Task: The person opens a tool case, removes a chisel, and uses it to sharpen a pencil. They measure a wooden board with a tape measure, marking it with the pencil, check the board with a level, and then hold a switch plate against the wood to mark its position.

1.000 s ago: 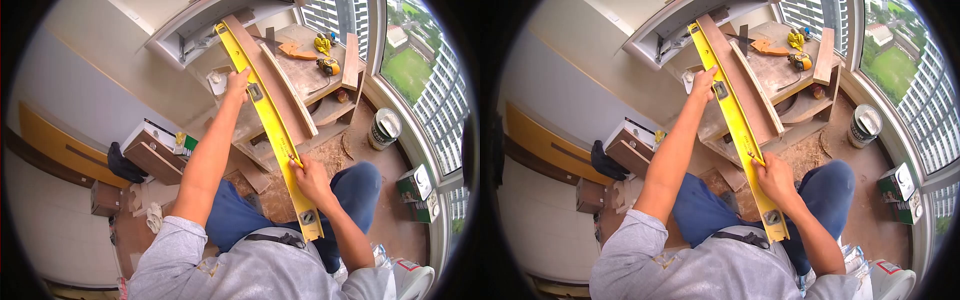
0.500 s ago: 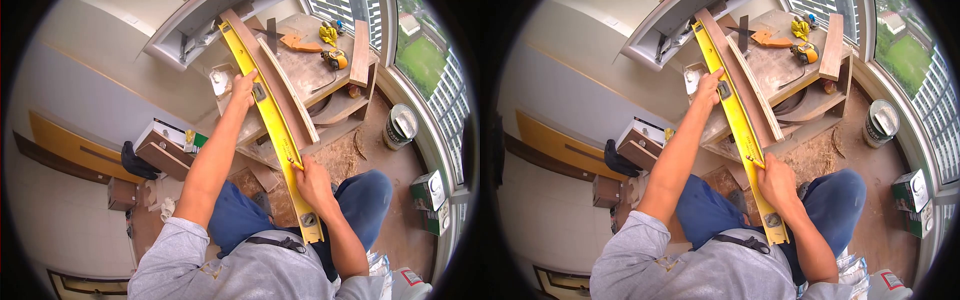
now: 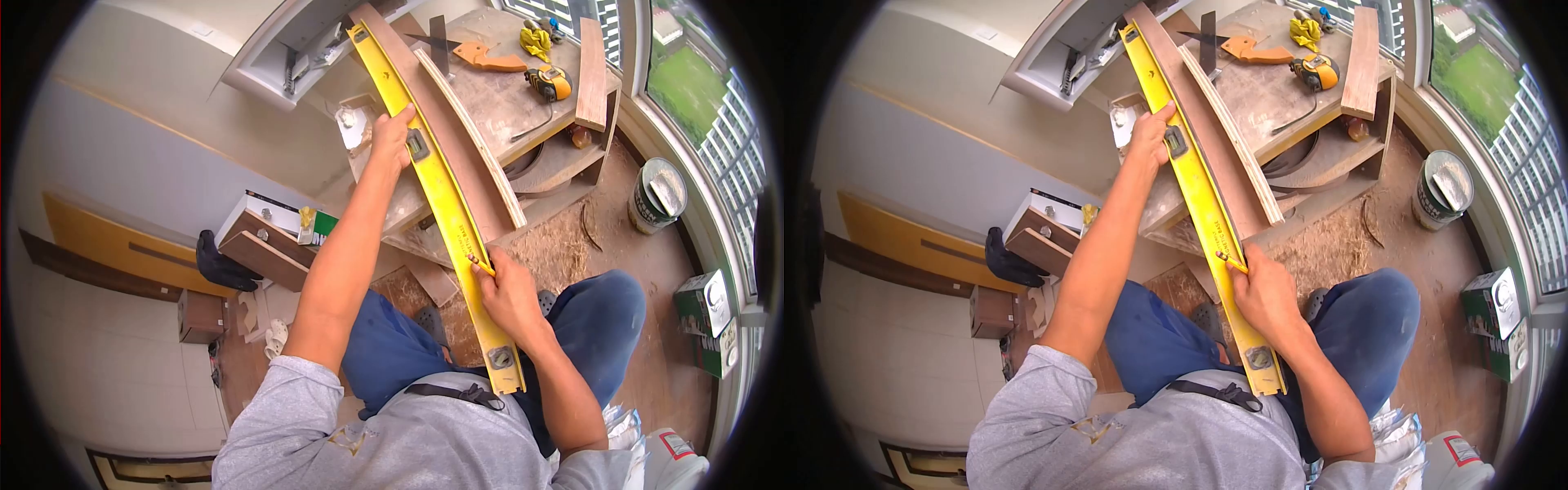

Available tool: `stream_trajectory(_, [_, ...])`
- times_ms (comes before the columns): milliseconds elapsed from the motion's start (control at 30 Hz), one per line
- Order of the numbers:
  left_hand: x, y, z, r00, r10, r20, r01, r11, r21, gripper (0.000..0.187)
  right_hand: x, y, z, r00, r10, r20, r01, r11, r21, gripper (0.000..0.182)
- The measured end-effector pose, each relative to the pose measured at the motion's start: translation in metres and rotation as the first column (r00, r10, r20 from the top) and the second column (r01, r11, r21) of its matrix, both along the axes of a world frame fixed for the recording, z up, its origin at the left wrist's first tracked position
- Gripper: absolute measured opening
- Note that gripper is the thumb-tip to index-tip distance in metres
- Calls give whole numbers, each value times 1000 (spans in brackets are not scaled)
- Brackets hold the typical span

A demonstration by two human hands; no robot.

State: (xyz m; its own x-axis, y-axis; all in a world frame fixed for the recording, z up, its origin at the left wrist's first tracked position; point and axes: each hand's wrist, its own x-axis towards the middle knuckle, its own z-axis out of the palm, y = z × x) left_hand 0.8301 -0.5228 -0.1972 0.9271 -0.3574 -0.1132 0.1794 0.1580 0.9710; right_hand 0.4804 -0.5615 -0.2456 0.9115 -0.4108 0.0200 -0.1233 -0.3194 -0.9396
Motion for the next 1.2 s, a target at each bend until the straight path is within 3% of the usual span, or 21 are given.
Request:
stream_trajectory(67, [3, -2, -2, 995, 58, 75, -62, 997, 51, 25, 3, 2, -3, 1000, 4, -12, -4, 1000, 7, 19])
stream_trajectory(133, [15, 1, -6, 998, -15, 68, 2, 984, 176, 26, 2, 4, -15, 992, -59, 115, 62, 998, -22, 25])
stream_trajectory(167, [11, 3, -1, 997, -65, 29, 57, 976, 212, 27, -3, 4, -17, 996, -67, 58, 67, 998, -1, 25])
stream_trajectory(233, [35, 2, -16, 994, -98, -43, 101, 993, 66, 26, 1, -2, -17, 997, -3, 72, -15, 969, 246, 32])
stream_trajectory(267, [30, 0, -17, 998, -66, 3, 65, 995, 74, 27, 0, -2, -22, 998, -9, 63, -7, 968, 252, 32])
stream_trajectory(300, [28, -1, -13, 998, -31, 56, 27, 996, 80, 28, 0, -2, -27, 997, -17, 76, -28, 838, 545, 36])
stream_trajectory(333, [26, -1, -10, 998, -32, 52, 27, 996, 87, 28, 0, 1, -31, 996, -27, 86, -51, 619, 784, 40])
stream_trajectory(367, [27, 0, -10, 999, -31, 40, 27, 995, 91, 29, -1, 3, -30, 996, -29, 80, -45, 613, 789, 40])
stream_trajectory(433, [26, 0, -10, 999, -34, 24, 32, 995, 95, 30, -3, 3, -24, 986, -84, 141, -103, 357, 929, 44])
stream_trajectory(500, [26, 1, -10, 998, -69, 13, 69, 997, 29, 27, -4, 1, -23, 988, -81, 134, -99, 342, 934, 44])
stream_trajectory(667, [32, 1, -12, 995, -101, 16, 101, 995, 27, 28, -6, 0, -29, 991, -32, 128, -99, 457, 884, 52])
stream_trajectory(867, [31, 2, -8, 995, -102, -20, 103, 993, 63, 27, -7, 3, -29, 993, -33, 114, -82, 509, 857, 53])
stream_trajectory(1200, [14, 2, 3, 995, -96, -22, 98, 992, 78, 30, -8, 7, -22, 990, -51, 128, -83, 520, 850, 53])
